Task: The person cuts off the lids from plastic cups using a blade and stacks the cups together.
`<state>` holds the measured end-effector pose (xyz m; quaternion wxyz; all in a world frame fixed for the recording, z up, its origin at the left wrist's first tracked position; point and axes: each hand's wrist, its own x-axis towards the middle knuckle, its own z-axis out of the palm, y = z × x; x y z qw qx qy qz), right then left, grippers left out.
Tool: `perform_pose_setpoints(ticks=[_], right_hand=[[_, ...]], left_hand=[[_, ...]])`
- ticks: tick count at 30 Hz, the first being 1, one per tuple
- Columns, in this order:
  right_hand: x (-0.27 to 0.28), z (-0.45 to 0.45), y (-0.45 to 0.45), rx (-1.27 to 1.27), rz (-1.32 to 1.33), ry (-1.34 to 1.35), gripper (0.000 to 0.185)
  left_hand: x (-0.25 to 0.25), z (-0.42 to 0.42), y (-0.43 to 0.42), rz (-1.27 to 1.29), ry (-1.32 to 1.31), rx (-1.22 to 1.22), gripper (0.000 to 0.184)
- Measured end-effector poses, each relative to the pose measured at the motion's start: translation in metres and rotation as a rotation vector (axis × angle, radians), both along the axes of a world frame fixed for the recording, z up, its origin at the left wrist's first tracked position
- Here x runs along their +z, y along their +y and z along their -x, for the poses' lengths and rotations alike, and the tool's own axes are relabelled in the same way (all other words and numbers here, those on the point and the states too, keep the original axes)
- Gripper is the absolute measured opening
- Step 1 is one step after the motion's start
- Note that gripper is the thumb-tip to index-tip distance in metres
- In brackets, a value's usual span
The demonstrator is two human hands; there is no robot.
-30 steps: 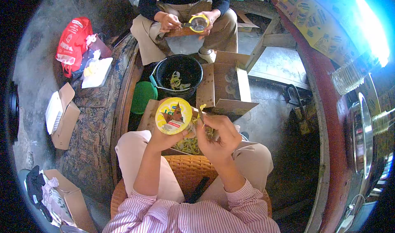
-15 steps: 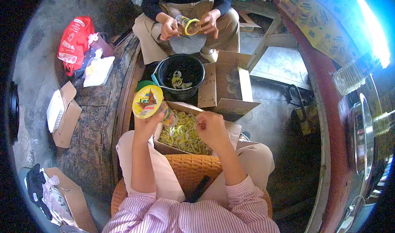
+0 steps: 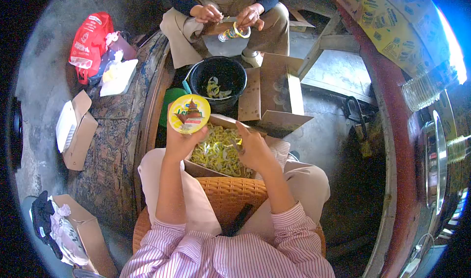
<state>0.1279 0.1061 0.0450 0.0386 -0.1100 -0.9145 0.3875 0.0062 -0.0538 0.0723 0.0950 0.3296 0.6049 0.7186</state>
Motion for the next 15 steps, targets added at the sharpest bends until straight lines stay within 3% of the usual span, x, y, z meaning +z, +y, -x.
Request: perform_pose_setpoints(ticks=[8,15], right_hand=[[0.015,-0.007,0.006,0.085,0.017,-0.018,0.053],[0.019,-0.010,-0.002,0.160,-0.170,-0.052,0.058]], left_hand=[[-0.014,0.009,0.003,-0.018,-0.085,0.060,0.057],[-0.011,0.007,0.003,-0.030,-0.066,0.046,0.058]])
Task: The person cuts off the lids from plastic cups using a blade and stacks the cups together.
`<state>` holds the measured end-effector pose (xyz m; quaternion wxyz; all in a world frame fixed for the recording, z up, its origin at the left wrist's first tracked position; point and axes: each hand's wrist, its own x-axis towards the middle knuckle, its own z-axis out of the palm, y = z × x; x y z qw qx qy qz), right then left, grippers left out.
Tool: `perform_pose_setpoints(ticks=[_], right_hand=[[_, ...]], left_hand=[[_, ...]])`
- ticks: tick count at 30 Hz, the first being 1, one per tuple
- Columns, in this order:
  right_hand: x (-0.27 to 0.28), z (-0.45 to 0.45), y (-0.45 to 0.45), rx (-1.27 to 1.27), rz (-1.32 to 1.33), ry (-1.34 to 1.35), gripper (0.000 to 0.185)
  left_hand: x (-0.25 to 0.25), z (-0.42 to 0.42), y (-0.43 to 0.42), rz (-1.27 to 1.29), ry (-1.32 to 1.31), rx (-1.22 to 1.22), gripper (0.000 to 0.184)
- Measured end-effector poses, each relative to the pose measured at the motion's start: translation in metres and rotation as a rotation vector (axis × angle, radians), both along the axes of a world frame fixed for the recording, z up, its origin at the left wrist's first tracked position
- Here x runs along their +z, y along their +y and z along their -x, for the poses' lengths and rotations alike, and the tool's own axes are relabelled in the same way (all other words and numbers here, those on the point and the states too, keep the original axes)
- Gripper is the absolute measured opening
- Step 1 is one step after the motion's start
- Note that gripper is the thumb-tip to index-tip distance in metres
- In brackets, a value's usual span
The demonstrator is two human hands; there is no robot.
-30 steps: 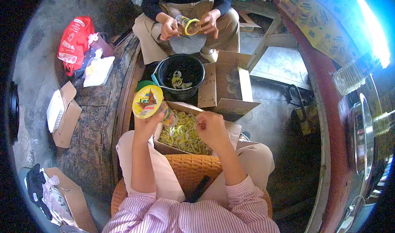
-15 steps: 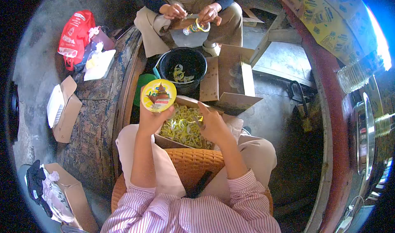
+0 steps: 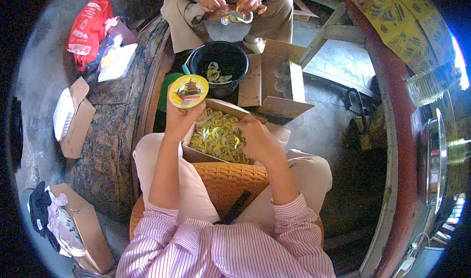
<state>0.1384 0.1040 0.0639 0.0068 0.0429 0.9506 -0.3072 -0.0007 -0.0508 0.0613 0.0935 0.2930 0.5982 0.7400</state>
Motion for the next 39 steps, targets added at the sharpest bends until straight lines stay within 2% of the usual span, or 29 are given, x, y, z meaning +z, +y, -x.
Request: perform_pose_setpoints(ticks=[2,5,11,14,17,19,23,26,29,33,36,39], right_hand=[[-0.015,-0.002,-0.003,0.001,-0.159,0.066,0.061],[-0.004,0.000,-0.012,-0.104,-0.188,0.024,0.063],[0.024,-0.002,0.009,-0.309,0.214,0.037,0.058],[0.040,-0.006,0.015,-0.416,0.221,0.360,0.052],[0.054,-0.011,0.013,-0.456,0.200,0.663,0.036],[0.062,-0.011,0.007,-0.359,0.073,0.786,0.028],[0.095,-0.009,-0.004,-0.072,-0.177,0.867,0.020],[0.113,-0.007,-0.005,0.139,-0.401,0.932,0.021],[0.132,-0.008,-0.008,0.232,-0.547,0.922,0.023],[0.146,-0.016,-0.015,0.325,-0.584,0.906,0.027],[0.158,-0.027,-0.020,0.351,-0.609,0.944,0.029],[0.170,-0.034,-0.021,0.369,-0.619,0.990,0.031]], left_hand=[[0.000,0.000,0.000,0.022,0.037,-0.008,0.059],[-0.004,0.000,0.000,-0.001,0.012,-0.005,0.058],[-0.013,-0.001,-0.001,0.020,-0.080,-0.098,0.063],[0.005,-0.008,-0.001,-0.013,0.095,-0.178,0.069],[0.003,-0.009,-0.006,0.091,0.174,-0.233,0.072],[0.017,-0.017,-0.010,0.196,0.274,-0.230,0.074],[0.026,-0.017,-0.011,0.100,0.252,-0.376,0.079],[0.048,-0.027,-0.014,0.085,0.285,-0.399,0.082],[0.057,-0.037,-0.016,0.117,0.300,-0.365,0.082],[0.063,-0.049,-0.020,0.092,0.224,-0.438,0.087],[0.080,-0.058,-0.024,-0.007,0.150,-0.569,0.077],[0.100,-0.070,-0.032,-0.027,0.182,-0.536,0.074]])
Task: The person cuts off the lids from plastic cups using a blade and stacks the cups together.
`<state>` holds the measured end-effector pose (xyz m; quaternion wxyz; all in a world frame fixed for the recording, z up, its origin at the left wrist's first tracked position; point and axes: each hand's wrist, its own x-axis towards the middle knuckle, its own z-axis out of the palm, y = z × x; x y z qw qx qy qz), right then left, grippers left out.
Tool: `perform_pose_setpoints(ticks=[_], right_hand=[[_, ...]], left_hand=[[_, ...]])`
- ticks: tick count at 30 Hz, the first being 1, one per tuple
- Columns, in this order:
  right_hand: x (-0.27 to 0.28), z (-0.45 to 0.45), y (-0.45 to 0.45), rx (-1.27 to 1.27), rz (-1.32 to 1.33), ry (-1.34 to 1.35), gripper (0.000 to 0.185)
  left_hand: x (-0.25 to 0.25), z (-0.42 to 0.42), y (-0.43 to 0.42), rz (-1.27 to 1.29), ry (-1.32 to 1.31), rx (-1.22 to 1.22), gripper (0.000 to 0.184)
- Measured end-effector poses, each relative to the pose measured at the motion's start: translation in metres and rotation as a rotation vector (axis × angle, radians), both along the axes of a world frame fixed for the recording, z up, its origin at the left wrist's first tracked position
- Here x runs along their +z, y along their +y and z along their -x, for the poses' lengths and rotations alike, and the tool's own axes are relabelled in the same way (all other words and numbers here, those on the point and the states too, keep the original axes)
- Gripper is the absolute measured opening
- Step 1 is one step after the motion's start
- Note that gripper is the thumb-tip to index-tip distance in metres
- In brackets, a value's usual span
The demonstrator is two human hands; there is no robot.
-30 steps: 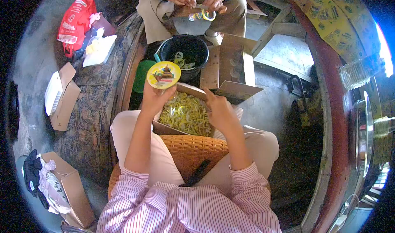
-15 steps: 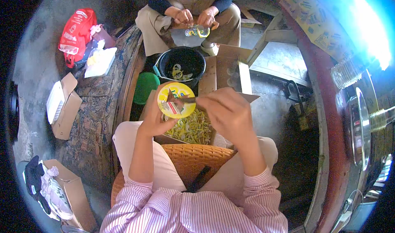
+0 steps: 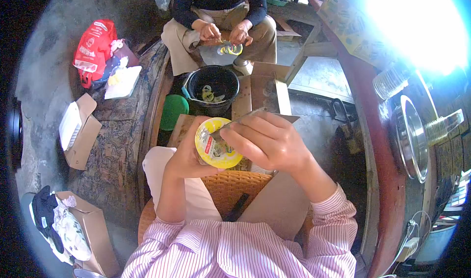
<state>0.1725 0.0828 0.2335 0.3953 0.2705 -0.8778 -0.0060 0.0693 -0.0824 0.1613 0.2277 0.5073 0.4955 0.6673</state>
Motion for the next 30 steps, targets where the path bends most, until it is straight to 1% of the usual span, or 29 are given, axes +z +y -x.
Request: perform_pose_setpoints(ticks=[3,6,9,12,15,16,19,22,25,28,30], right_hand=[[0.007,-0.007,0.003,0.013,-0.026,0.042,0.032],[0.012,-0.011,0.006,0.029,-0.041,0.080,0.032],[0.013,-0.013,0.007,0.047,-0.031,0.106,0.034],[0.013,-0.012,0.008,0.050,-0.023,0.123,0.037],[0.013,-0.012,0.010,0.061,-0.007,0.129,0.041],[0.010,-0.011,0.011,0.065,0.011,0.133,0.043],[0.004,-0.009,0.016,0.067,0.044,0.143,0.047],[0.001,-0.008,0.020,0.056,0.046,0.163,0.050],[0.001,-0.009,0.022,0.060,0.057,0.159,0.053],[0.000,-0.010,0.023,0.084,0.088,0.136,0.055],[-0.002,-0.010,0.023,0.099,0.102,0.125,0.056]], left_hand=[[0.011,-0.006,-0.010,0.013,0.097,0.101,0.072],[0.015,-0.011,-0.014,-0.014,0.037,0.115,0.072],[0.018,-0.011,-0.015,0.039,0.062,0.117,0.071],[0.028,-0.014,-0.014,0.033,-0.038,0.089,0.072],[0.039,-0.018,-0.011,0.113,0.207,0.217,0.073],[0.037,-0.019,-0.009,0.134,0.177,0.228,0.072],[0.032,-0.020,-0.006,0.157,0.202,0.300,0.071],[0.039,-0.023,-0.005,0.207,0.211,0.325,0.069],[0.041,-0.023,-0.005,0.172,0.276,0.343,0.069],[0.032,-0.024,-0.002,0.185,0.087,0.233,0.069],[0.032,-0.023,0.000,0.167,0.133,0.204,0.069]])
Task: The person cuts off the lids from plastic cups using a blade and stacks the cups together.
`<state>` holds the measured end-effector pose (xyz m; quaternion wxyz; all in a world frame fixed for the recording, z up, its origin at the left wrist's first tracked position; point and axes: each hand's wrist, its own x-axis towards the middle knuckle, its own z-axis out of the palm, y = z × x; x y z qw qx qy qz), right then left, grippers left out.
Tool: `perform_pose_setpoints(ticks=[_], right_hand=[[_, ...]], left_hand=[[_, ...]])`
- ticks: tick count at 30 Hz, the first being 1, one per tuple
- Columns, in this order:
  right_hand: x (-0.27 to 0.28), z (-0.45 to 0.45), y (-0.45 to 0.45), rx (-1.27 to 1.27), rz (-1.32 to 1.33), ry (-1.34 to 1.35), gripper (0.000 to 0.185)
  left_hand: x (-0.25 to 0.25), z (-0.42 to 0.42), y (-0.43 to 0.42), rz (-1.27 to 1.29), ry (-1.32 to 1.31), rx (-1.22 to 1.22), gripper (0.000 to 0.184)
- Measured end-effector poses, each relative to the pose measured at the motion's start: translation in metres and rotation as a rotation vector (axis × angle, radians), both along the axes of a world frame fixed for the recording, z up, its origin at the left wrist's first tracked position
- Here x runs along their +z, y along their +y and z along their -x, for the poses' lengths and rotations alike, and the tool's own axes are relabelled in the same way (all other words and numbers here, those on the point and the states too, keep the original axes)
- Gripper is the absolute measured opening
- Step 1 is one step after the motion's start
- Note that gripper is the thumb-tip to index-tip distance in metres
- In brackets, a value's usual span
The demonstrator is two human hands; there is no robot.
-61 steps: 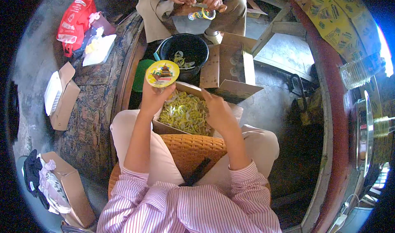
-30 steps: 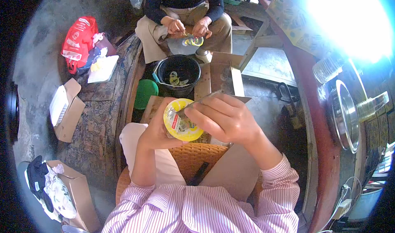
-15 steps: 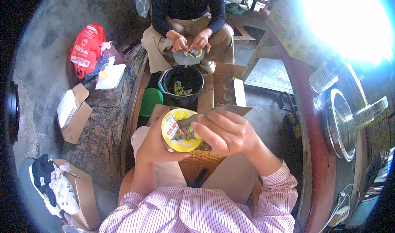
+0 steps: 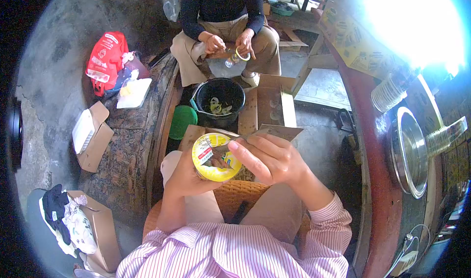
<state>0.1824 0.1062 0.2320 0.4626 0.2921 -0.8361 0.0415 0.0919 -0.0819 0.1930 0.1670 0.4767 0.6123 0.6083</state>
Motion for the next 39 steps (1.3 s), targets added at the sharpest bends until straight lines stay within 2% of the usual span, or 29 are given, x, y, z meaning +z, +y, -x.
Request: perform_pose_setpoints(ticks=[10,16,19,22,25,26,28,31,34,39], right_hand=[[0.004,-0.002,0.002,0.064,-0.005,0.003,0.055],[0.008,-0.005,0.004,0.084,-0.020,-0.021,0.052],[0.007,-0.004,0.003,0.118,0.002,-0.008,0.050],[0.003,-0.001,0.001,0.143,0.032,0.050,0.049],[0.002,0.000,0.001,0.124,0.035,0.071,0.049],[0.002,0.001,0.002,0.111,0.030,0.072,0.049],[0.001,0.001,0.006,0.089,0.014,0.071,0.049],[0.001,0.003,0.013,0.042,-0.014,0.064,0.050],[0.001,0.002,0.016,-0.007,-0.032,0.057,0.052],[0.004,0.005,0.017,-0.054,-0.072,0.059,0.056]], left_hand=[[0.006,0.000,0.005,-0.017,-0.099,-0.218,0.067],[0.006,-0.004,0.007,-0.009,-0.283,-0.356,0.055],[-0.002,0.000,0.011,0.024,-0.409,-0.648,0.048],[-0.015,-0.007,0.018,-0.075,-0.771,-0.978,0.045],[-0.018,-0.002,0.022,-0.131,-0.783,-1.021,0.046],[-0.028,0.005,0.020,-0.058,-0.749,-1.031,0.059],[-0.023,0.007,0.018,-0.090,-0.612,-0.692,0.071],[-0.017,0.011,0.018,-0.087,-0.543,-0.492,0.084],[0.000,0.017,0.017,-0.047,-0.278,-0.352,0.074],[-0.017,0.014,0.016,-0.110,-0.371,-0.178,0.067]])
